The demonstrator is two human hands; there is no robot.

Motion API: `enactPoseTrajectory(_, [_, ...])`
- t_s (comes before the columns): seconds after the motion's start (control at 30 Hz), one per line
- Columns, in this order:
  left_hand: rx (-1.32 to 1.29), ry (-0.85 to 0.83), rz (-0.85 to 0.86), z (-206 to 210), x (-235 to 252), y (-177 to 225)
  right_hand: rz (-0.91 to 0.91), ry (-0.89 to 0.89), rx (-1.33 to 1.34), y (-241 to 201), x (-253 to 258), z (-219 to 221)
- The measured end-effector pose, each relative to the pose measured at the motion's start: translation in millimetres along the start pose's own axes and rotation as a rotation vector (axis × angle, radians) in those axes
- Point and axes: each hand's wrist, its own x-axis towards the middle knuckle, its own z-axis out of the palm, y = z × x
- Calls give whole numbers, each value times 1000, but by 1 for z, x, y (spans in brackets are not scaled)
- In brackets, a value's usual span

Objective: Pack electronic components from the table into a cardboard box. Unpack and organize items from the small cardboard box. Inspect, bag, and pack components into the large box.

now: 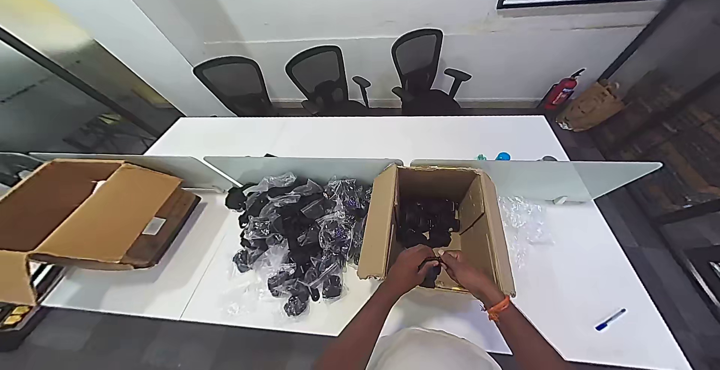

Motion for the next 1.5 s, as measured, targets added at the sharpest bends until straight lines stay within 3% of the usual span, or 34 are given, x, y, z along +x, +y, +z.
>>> enactPoseTrajectory(0.1, [-178, -4, -60, -4, 4, -5, -209, 164, -619, 1, -4, 0])
enactPoseTrajectory(0.2, [-313, -31, -122, -8, 5, -8, -322, 203, -828, 7, -7, 1])
enactPoseTrajectory(0.27, [-319, -53, -114, -7, 6, -7, -337, 225, -754, 13, -6, 3])
enactPoseTrajectory(0.33, [-236, -74, -88, -8, 6, -4, -285, 195, -480, 16, -4, 7])
enactPoseTrajectory(0.43, [-51, -78, -13, -8, 5, 2, -93, 59, 15, 6, -7, 11])
enactPoseTrajectory(0.5, [-41, -5, 18, -7, 2, 3, 21, -22, 168, -5, -10, 9])
enactPoseTrajectory(0.6, [-294, 166, -98, -7, 8, 9, -88, 37, 146, -11, -8, 9])
enactPoseTrajectory(0.77, [-919, 505, -676, -25, 20, 17, -273, 290, 11, -11, -16, 2])
enactPoseTrajectory(0.87, [-1403, 654, -819, -30, 14, 11, -286, 354, -119, -3, -20, 3])
enactPoseTrajectory(0.93, [-1580, 705, -747, -26, 10, 7, -261, 339, -193, -3, -22, 10])
enactPoseTrajectory(1.03, [-1761, 646, -553, -16, 6, 3, -312, 294, -176, -2, -22, 24])
enactPoseTrajectory(1.23, [-1679, 496, -505, -3, 14, 21, -404, 191, -43, -5, -16, 52])
enactPoseTrajectory(1.37, [-1694, 356, -454, 3, 14, 23, -595, 354, -190, 2, -10, 55])
enactPoseTrajectory(1.5, [-1624, 285, -444, -7, 11, 19, -649, 463, -363, -7, -12, 34])
